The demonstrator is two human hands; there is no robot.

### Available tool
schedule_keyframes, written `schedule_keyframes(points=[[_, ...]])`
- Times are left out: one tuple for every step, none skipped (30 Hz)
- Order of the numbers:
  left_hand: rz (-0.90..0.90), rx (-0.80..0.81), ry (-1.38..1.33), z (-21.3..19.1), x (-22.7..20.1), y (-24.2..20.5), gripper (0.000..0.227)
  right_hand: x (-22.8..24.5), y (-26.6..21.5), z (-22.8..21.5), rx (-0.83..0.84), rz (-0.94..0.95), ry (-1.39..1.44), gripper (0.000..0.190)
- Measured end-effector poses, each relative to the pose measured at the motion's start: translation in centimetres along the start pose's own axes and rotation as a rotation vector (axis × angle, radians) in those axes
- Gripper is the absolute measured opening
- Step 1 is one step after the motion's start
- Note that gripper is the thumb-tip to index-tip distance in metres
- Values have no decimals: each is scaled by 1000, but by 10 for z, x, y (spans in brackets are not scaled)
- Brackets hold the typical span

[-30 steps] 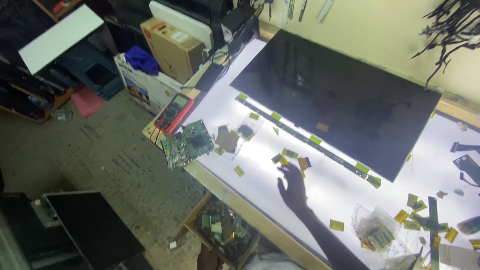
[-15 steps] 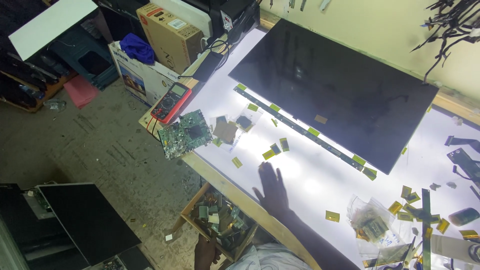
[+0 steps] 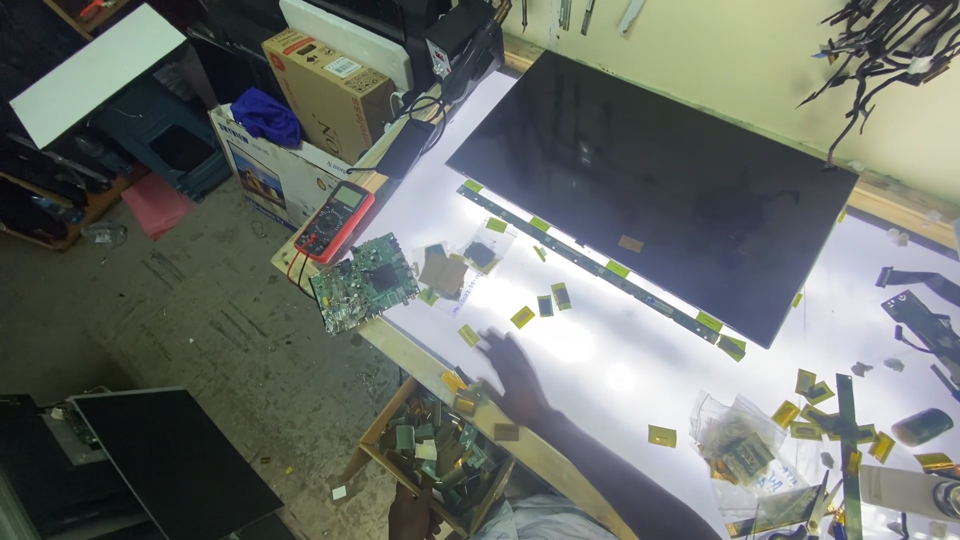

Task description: Sorting small flexible electronic components on a light table into a storage box

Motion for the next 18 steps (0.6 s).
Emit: schedule_keyframes(points=[[-4, -3, -2, 0, 1, 0, 38, -18, -2, -11, -168, 4, -159, 50], [-7, -3, -3, 0, 2, 1, 38, -31, 2, -18, -166, 4, -158, 50], [11, 17, 14, 0, 2, 2, 38, -48, 4, -29, -182, 108, -321, 53], [31, 35, 26, 0, 0, 4, 39, -65, 9, -39, -200, 206, -484, 56], [32, 34, 20, 2, 1, 5, 39, -71, 5, -39, -201, 200, -482, 56], [30, 28, 20, 2, 1, 7, 39, -79, 2, -37, -179, 233, -505, 58], [27, 22, 21, 1, 1, 9, 39, -87, 0, -35, -156, 265, -528, 59], [25, 19, 13, 1, 2, 8, 39, -78, -1, -30, -154, 258, -522, 59], [23, 16, -23, 1, 3, 7, 39, -68, 0, -22, -84, 204, -477, 60], [22, 15, -56, 1, 3, 7, 38, -58, 0, -14, -15, 153, -435, 62], [20, 14, -61, 0, 2, 3, 38, -41, 2, -8, -14, 149, -432, 62], [11, 32, -70, -1, 2, 0, 37, -19, 3, -1, -35, 47, -297, 67], [3, 51, -80, -1, 2, -4, 36, 3, 4, 6, -56, -54, -162, 75], [0, 49, -76, -1, 4, 1, 36, 22, 9, 5, -57, -49, -160, 75], [49, 39, -64, -1, 4, 4, 39, 36, 12, 10, 66, 63, -82, 59], [101, 31, -53, 1, 3, 8, 42, 49, 15, 14, 189, 172, -5, 61], [100, 31, -50, 0, 3, 4, 42, 53, 12, 18, 188, 175, -5, 61], [103, 36, -40, -1, 3, 0, 44, 61, 10, 23, 229, 82, -13, 59]])
Point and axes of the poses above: each hand's wrist, its own y-axis towards the middle knuckle, its own z-axis out of the palm, x = y × z, the point moved 5 cm from there along y, towards the middle knuckle, and after that the axes turned 14 degrees about -z, right-handed, at the moved point
